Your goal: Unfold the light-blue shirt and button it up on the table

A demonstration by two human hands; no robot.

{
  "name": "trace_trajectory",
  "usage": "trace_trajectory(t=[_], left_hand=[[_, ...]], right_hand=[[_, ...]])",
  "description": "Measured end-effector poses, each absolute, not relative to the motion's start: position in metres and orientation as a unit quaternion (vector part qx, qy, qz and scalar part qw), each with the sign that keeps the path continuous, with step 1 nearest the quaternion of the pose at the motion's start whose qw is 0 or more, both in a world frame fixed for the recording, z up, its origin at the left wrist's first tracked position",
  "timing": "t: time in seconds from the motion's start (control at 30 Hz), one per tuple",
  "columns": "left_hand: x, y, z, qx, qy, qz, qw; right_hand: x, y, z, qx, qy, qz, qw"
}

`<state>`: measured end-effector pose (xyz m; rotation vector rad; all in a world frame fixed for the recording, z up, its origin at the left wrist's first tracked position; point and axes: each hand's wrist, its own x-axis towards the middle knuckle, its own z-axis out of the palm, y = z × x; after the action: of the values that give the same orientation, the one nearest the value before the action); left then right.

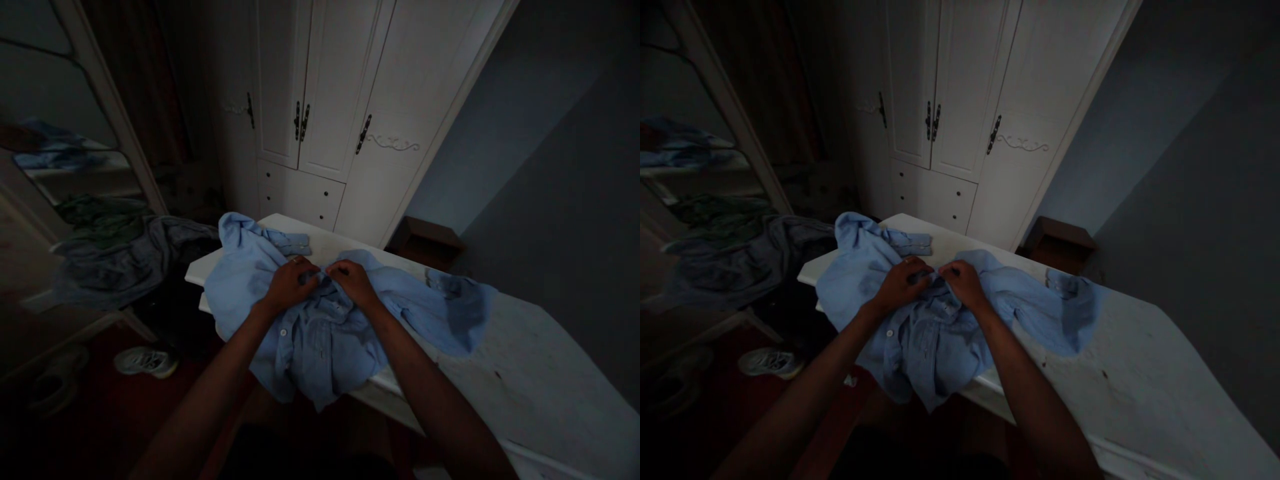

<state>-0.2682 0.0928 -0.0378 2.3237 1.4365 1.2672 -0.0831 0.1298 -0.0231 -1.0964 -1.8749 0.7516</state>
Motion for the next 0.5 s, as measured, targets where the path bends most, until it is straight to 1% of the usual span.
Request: trace_trajectory(t=[0.13, 0.3, 0.4, 0.5], left_hand=[[-0.2651, 0.0900, -0.0354, 0.764, 0.497, 0.407, 0.057], [-0.2649, 0.0890, -0.0369, 0.768, 0.524, 0.366, 0.018], [-0.2667, 0.0891, -0.0378, 0.765, 0.521, 0.379, 0.014], [-0.2677, 0.0890, -0.0371, 0.771, 0.499, 0.396, 0.032]], right_hand=[[-0.0846, 0.1289, -0.0269, -0.414, -0.746, 0.312, 0.417], [-0.0859, 0.1281, -0.0280, -0.382, -0.759, 0.318, 0.421], [-0.0861, 0.1274, -0.0278, -0.360, -0.763, 0.334, 0.420], [-0.0858, 0.1276, -0.0287, -0.368, -0.758, 0.340, 0.418]])
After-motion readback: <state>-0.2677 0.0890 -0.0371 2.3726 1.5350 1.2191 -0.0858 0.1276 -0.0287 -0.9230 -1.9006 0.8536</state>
